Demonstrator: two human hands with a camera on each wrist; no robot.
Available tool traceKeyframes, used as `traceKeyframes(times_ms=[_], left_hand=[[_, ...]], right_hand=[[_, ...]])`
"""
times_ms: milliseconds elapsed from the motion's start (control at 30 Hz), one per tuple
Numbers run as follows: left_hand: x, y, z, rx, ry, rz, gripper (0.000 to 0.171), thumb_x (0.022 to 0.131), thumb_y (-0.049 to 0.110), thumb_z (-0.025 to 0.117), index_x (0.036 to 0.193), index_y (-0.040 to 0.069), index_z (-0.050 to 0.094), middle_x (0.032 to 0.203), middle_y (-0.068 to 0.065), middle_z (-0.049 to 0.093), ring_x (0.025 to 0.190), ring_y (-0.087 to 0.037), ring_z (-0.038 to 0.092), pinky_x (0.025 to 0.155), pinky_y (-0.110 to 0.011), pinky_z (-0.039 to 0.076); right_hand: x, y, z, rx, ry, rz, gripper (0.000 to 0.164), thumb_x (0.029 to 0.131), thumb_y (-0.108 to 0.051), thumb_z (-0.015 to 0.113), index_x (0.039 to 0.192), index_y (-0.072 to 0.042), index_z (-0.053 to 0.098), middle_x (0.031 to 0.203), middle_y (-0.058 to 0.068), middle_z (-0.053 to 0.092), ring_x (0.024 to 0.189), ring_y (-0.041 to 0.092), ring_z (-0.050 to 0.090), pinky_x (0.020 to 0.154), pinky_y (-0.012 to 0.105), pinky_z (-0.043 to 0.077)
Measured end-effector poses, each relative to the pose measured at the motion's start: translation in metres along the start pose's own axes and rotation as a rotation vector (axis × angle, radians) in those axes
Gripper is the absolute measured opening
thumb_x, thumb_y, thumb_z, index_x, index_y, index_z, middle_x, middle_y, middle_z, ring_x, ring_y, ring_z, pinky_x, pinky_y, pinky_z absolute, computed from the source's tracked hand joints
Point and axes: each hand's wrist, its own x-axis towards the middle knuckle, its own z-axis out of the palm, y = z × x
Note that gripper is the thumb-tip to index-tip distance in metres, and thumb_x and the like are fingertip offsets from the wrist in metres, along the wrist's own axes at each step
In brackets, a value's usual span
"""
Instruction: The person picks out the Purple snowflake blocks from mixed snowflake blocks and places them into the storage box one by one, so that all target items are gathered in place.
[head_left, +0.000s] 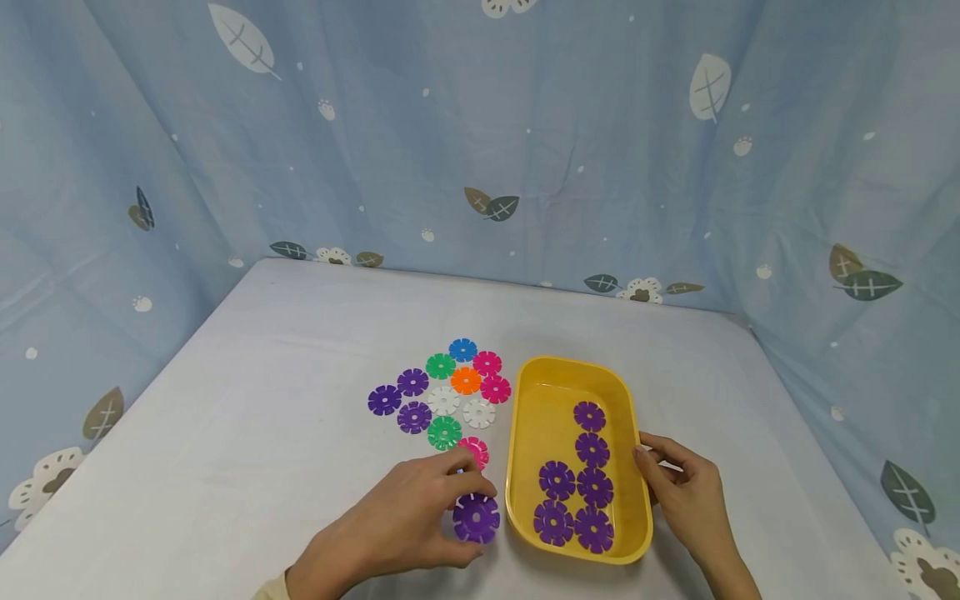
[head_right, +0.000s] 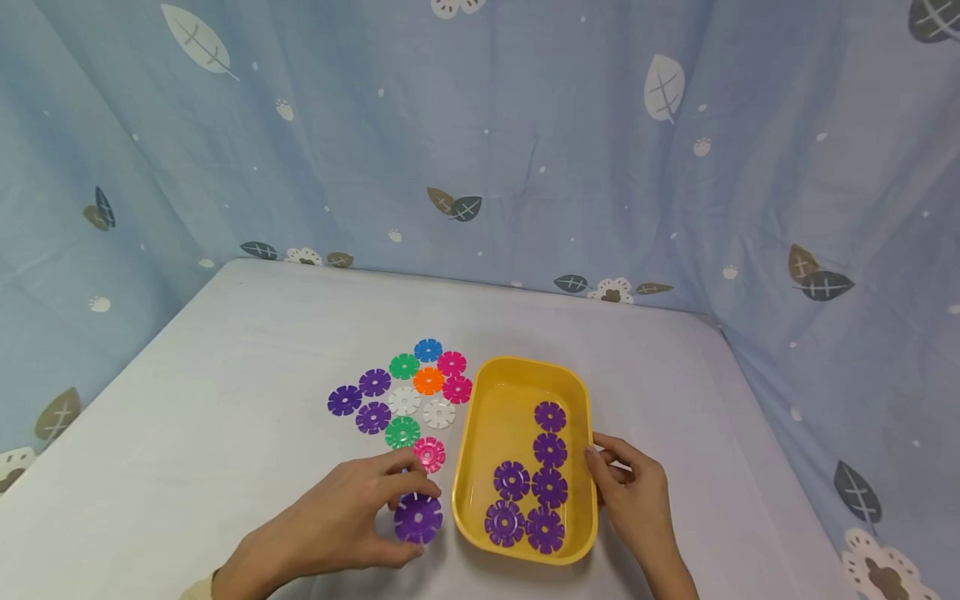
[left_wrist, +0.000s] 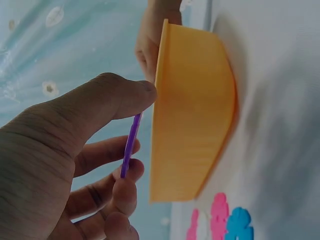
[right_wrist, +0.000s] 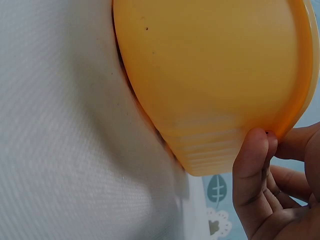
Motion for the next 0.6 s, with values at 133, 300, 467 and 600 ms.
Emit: traceKeyframes(times_ms=[133,300,467,600], left_hand=[[0.004,0.002,0.0,0.011,0.013,0.022,0.041,0.075,0.037,0.085,0.113,0.027,0.073,0.101,0.015,0.055,0.082,0.002,0.052,0.071,-0.014,0.048],[0.011,0.005,-0.001,0.0,-0.004,0.016,0.04,0.075,0.036,0.085,0.112,0.027,0.073,0.102,0.014,0.056,0.083,0.002,0.052,0.072,-0.014,0.048],[0.016,0.008,-0.001,0.002,0.006,0.047,0.04,0.075,0.036,0.085,0.112,0.024,0.074,0.1,0.014,0.057,0.08,0.002,0.051,0.069,-0.012,0.047],[0.02,0.009,-0.001,0.014,0.005,0.067,0.042,0.075,0.036,0.085,0.113,0.023,0.074,0.101,0.014,0.056,0.08,0.001,0.05,0.069,-0.012,0.046]], right_hand=[[0.001,0.0,0.0,-0.001,-0.002,0.003,0.031,0.099,-0.015,0.064,0.125,0.003,0.066,0.09,0.014,0.064,0.055,0.019,0.064,0.049,0.031,0.054],[0.001,0.001,0.0,0.001,-0.005,0.002,0.031,0.099,-0.016,0.064,0.124,0.002,0.066,0.09,0.015,0.064,0.055,0.02,0.065,0.049,0.032,0.054],[0.001,0.003,0.0,0.006,-0.01,0.0,0.031,0.099,-0.016,0.064,0.125,0.002,0.066,0.09,0.015,0.064,0.055,0.02,0.065,0.049,0.032,0.055],[0.001,0.003,-0.001,0.008,-0.016,-0.002,0.031,0.099,-0.017,0.064,0.125,0.002,0.066,0.09,0.014,0.064,0.055,0.02,0.064,0.049,0.032,0.055]])
